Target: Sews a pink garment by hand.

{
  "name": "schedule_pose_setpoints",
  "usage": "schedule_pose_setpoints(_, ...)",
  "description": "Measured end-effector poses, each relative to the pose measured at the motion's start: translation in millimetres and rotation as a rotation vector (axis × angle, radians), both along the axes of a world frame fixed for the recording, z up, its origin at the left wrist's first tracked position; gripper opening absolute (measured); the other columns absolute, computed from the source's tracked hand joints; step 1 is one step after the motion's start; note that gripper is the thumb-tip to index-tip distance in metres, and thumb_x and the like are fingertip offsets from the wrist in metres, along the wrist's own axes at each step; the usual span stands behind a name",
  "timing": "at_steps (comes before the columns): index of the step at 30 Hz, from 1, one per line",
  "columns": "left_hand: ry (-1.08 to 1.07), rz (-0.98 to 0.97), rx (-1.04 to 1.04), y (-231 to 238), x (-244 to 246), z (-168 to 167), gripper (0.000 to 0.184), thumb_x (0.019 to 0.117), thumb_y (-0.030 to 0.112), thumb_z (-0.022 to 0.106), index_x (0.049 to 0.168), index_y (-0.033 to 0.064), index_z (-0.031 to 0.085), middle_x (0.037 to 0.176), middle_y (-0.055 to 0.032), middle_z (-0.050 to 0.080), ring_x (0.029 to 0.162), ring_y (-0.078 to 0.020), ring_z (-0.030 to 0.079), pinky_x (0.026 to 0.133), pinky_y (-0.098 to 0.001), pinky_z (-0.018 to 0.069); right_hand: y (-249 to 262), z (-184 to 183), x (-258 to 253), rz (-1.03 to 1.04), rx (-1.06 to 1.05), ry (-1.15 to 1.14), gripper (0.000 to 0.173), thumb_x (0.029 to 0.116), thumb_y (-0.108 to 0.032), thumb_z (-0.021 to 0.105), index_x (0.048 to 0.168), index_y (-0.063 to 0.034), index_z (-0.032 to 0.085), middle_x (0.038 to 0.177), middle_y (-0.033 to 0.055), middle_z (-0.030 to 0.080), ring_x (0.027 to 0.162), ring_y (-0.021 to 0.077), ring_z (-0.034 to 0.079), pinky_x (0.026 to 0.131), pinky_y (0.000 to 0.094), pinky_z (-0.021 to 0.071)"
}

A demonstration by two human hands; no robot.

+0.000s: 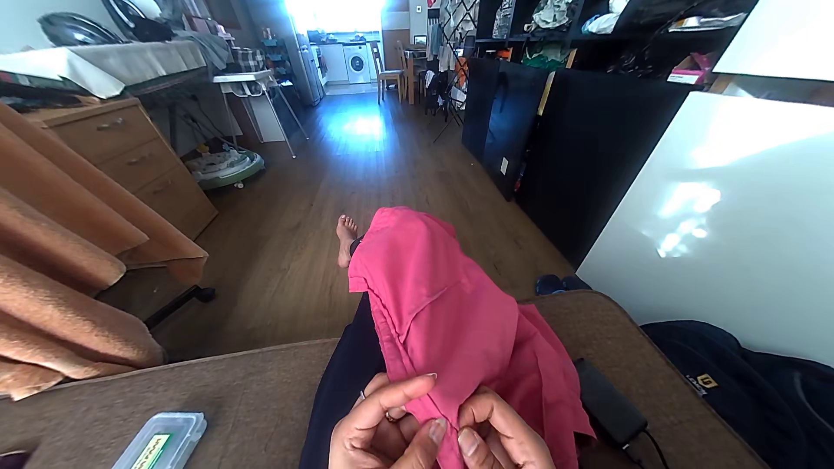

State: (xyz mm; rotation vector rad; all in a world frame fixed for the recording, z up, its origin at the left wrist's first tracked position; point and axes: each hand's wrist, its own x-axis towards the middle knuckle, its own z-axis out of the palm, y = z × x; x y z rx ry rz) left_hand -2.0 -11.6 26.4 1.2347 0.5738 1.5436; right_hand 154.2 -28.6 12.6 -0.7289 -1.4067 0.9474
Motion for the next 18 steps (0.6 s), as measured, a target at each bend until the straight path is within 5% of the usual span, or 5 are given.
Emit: schedule_pose_setpoints(18,0.23,-0.009,0.13,2.1,-10.0,-0.4,0.04,0.0852,-0.003,0.076,0.121,0.0148,0.076,0.112,0.0055,0.068,0.094,-0.002,0.067,0.08,-0.0198,0.0604,5.2,-0.7,3.4,-0.076,0.031,-0.021,0.008,0.0962,-0.007,0.068,0.093,0.0,0.066,0.093,0.0016,0.062,0.083,-0.0024,0.061,0.072,0.0128,0.0535)
